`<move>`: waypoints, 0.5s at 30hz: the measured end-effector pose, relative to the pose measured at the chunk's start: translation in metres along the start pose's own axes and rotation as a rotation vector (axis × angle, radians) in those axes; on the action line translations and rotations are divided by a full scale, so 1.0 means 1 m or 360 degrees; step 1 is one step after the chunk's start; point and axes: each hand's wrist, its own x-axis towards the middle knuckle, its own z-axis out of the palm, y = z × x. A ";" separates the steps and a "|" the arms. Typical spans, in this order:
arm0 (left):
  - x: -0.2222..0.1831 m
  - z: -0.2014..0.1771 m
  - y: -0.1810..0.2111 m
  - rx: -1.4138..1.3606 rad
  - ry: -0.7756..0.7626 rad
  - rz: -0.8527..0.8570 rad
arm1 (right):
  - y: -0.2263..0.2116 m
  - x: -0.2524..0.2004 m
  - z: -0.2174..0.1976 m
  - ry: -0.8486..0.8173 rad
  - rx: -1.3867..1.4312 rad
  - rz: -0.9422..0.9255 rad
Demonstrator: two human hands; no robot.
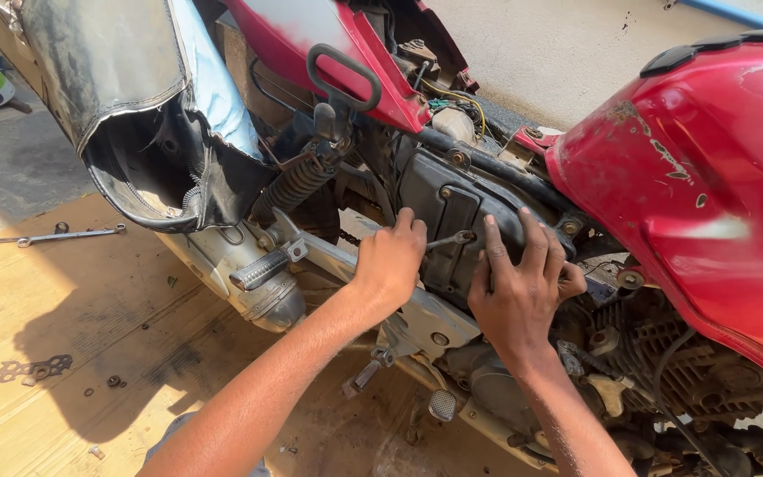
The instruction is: The person uses a screwdriver to remove or adjust panels on a motorcycle during maintenance.
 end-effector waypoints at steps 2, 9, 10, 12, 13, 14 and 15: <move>0.003 0.000 -0.008 0.0081 0.0098 0.0043 | -0.002 -0.001 -0.002 -0.0007 -0.0009 -0.0006; 0.004 0.005 -0.017 0.0379 0.0468 0.0267 | 0.004 -0.017 0.010 -0.0070 -0.0053 -0.0134; 0.005 0.005 -0.019 0.0380 0.0469 0.0263 | 0.002 -0.017 0.010 -0.0070 -0.0050 -0.0138; 0.010 0.006 -0.020 0.0429 0.0497 0.0275 | 0.001 -0.018 0.009 -0.0102 -0.0126 -0.0167; 0.010 0.002 -0.019 0.0427 0.0500 0.0282 | -0.001 -0.016 0.005 -0.0100 -0.0131 -0.0162; 0.011 -0.002 -0.017 0.0449 0.0522 0.0318 | -0.004 -0.015 0.002 -0.0132 -0.0171 -0.0164; 0.011 -0.005 -0.016 0.0471 0.0542 0.0349 | -0.007 -0.013 -0.001 -0.0167 -0.0208 -0.0169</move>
